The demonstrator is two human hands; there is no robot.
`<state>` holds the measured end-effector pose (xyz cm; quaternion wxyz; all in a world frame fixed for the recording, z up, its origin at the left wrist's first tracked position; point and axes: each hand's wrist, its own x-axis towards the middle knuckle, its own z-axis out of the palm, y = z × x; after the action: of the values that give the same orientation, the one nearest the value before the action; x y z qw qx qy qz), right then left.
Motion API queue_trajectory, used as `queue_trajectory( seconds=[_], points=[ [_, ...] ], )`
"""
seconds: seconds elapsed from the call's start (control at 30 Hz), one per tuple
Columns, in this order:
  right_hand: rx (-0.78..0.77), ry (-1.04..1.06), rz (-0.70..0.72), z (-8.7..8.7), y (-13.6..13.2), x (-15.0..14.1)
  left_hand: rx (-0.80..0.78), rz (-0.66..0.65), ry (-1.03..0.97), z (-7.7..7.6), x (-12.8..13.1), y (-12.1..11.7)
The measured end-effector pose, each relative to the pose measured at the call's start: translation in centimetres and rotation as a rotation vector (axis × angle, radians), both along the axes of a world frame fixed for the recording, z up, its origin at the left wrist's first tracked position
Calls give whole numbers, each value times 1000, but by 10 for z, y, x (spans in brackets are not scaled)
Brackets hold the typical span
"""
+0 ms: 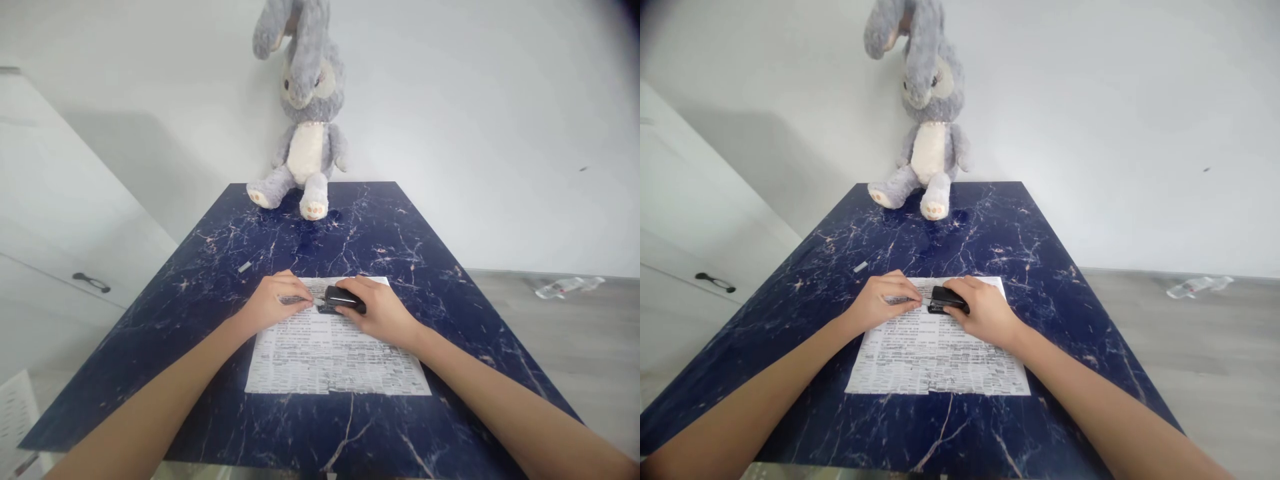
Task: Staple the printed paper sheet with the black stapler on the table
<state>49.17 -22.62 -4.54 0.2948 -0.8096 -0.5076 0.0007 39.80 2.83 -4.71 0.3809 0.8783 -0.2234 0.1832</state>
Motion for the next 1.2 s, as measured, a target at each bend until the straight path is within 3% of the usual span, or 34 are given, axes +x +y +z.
queue_trajectory(
  seconds=[0.4, 1.2],
  points=[
    [3, 7, 6, 1, 0, 0, -72, 73, 72, 0, -2, -2],
    [-3, 17, 10, 0, -1, 0, -51, 23, 66, 1, -3, -6]
  ],
)
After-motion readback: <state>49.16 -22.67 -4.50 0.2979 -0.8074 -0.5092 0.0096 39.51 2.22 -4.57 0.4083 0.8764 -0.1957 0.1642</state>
